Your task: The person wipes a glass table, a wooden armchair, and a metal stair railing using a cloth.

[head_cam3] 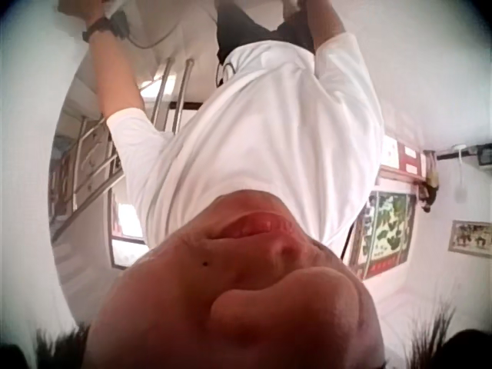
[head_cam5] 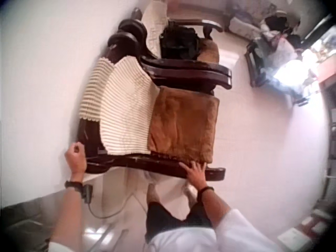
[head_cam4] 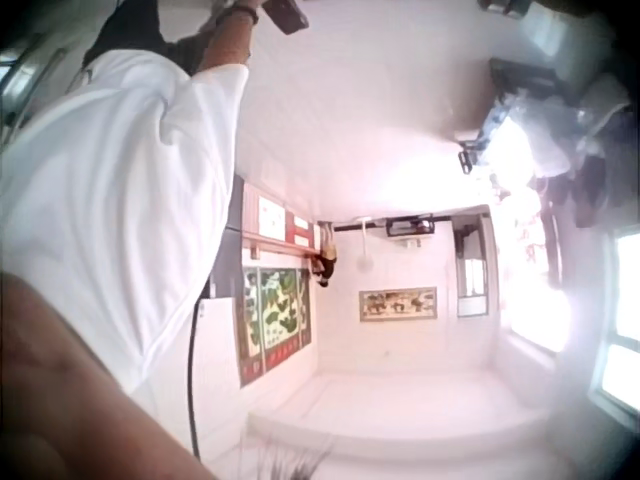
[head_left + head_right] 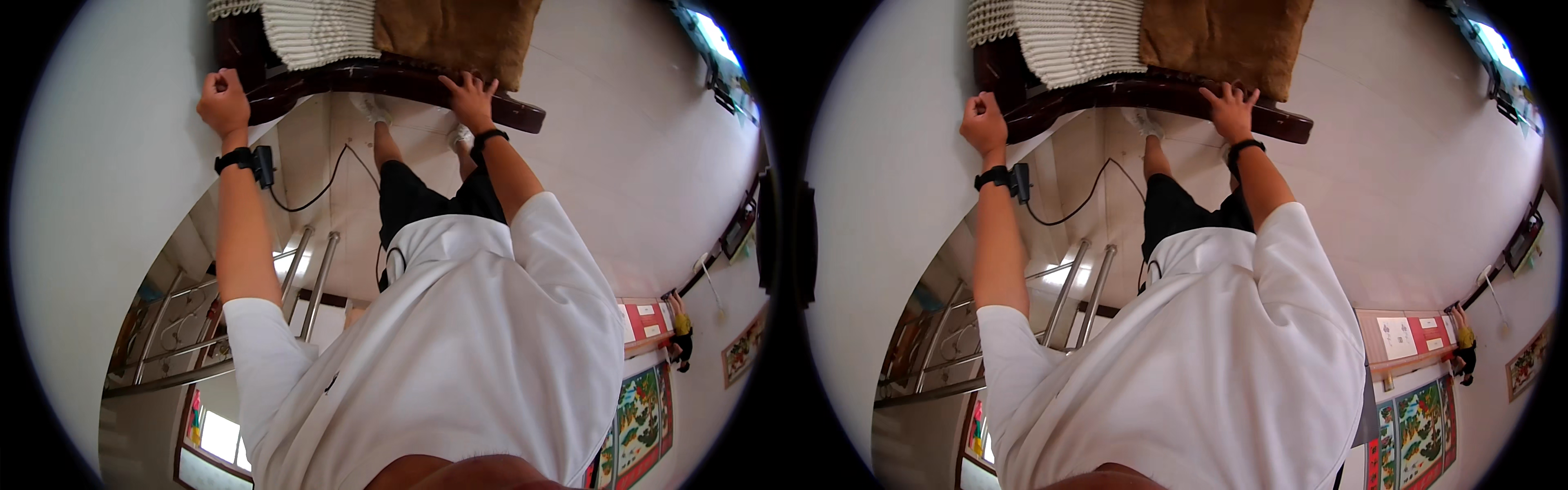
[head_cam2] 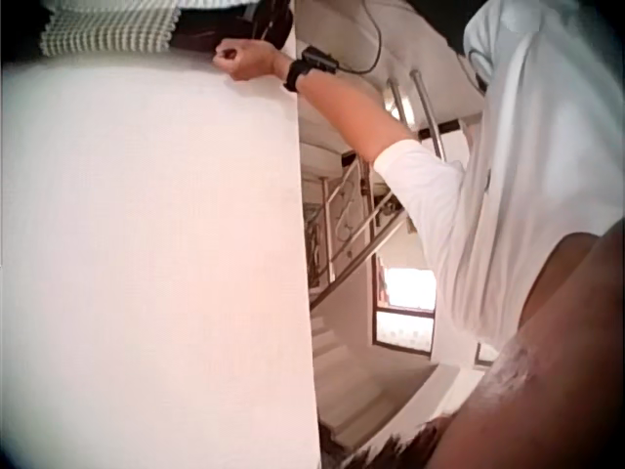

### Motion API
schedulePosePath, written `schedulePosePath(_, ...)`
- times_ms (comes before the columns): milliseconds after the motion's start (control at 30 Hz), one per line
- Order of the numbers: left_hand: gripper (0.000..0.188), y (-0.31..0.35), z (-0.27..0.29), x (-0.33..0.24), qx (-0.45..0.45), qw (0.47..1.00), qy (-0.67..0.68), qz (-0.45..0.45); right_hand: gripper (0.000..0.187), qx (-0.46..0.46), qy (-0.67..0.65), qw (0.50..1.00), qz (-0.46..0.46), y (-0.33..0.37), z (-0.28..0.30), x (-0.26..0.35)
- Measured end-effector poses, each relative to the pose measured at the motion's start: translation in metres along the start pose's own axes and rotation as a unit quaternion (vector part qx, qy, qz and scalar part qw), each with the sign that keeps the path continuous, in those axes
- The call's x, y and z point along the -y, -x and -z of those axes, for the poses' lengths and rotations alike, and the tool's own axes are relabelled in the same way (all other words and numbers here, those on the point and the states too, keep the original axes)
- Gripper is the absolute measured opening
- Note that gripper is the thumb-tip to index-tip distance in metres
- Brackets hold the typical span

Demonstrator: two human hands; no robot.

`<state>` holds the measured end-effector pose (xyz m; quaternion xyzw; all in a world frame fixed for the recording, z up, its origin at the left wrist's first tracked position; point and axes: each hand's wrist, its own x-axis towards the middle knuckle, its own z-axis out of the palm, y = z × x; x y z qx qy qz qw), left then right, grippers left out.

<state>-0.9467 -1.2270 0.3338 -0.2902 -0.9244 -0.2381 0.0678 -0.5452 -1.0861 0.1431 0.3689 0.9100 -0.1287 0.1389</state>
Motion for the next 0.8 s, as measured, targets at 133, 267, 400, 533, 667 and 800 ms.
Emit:
schedulePosePath(133,0.03,-0.001,-0.001,0.004,-0.012,1.0,-0.005,-0.005,0.067,0.018,-0.129,0.987,-0.097,0.04,-0.011,-0.097)
schedulePosePath(267,0.034,0.005,0.004,0.001,-0.003,0.999,0.026,-0.027,0.06,-0.069,-0.15,0.96,-0.227,0.076,-0.037,-0.153)
schedulePosePath(400,0.034,0.003,0.005,0.005,0.001,1.0,0.012,-0.028,0.058,-0.065,-0.124,0.824,-0.549,0.047,-0.043,-0.094)
schedulePosePath(533,0.033,-0.003,-0.001,0.013,-0.021,0.999,0.01,-0.036,0.042,-0.046,-0.103,0.892,-0.438,0.028,-0.023,-0.029)
schedulePosePath(667,0.034,-0.001,-0.001,0.004,-0.029,0.996,-0.058,-0.055,0.05,-0.052,-0.329,0.878,-0.345,0.048,0.002,-0.009)
schedulePosePath(800,0.031,-0.018,-0.008,-0.046,-0.039,0.961,-0.088,-0.258,0.049,-0.057,-0.332,0.941,-0.018,0.122,0.015,-0.023)
